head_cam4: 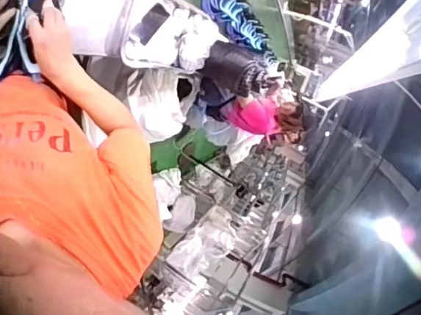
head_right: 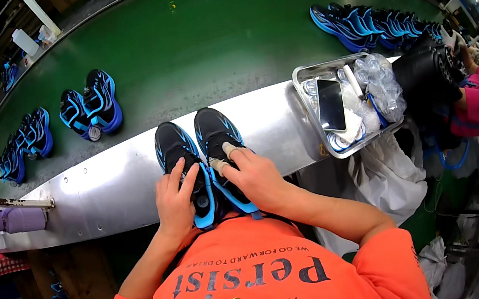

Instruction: The person wipes and checks the dials on pairs of shoes by hand at a workstation and places the shoes onto a conveyor belt.

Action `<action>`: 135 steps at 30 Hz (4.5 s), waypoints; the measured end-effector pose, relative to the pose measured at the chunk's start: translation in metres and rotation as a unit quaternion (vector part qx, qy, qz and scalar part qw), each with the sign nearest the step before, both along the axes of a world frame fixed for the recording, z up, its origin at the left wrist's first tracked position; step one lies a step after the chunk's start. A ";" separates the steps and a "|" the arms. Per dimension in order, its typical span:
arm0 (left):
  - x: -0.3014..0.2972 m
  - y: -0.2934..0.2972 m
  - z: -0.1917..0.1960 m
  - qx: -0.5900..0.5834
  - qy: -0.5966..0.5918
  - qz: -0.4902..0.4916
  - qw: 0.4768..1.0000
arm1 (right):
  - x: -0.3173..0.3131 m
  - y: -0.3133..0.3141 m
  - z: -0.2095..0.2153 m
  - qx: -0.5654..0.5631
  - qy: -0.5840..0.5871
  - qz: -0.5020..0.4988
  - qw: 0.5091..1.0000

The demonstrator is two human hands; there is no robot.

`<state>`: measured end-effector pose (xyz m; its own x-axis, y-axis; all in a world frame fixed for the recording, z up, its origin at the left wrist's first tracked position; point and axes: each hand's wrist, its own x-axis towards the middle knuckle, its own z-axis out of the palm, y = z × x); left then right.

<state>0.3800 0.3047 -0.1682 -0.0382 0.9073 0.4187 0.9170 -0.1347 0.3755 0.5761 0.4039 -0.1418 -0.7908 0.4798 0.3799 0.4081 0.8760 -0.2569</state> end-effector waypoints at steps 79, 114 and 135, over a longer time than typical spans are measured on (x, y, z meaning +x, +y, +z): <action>-0.032 0.075 -0.026 -0.110 -0.310 -0.056 0.943 | -0.002 0.095 -0.040 -0.271 -0.026 -0.020 0.962; -0.037 0.093 -0.039 -0.175 -0.300 -0.024 0.937 | -0.004 0.099 -0.054 -0.274 0.018 -0.006 0.961; -0.034 0.091 -0.037 -0.159 -0.312 -0.024 0.936 | 0.002 0.103 -0.056 -0.340 0.054 0.075 0.936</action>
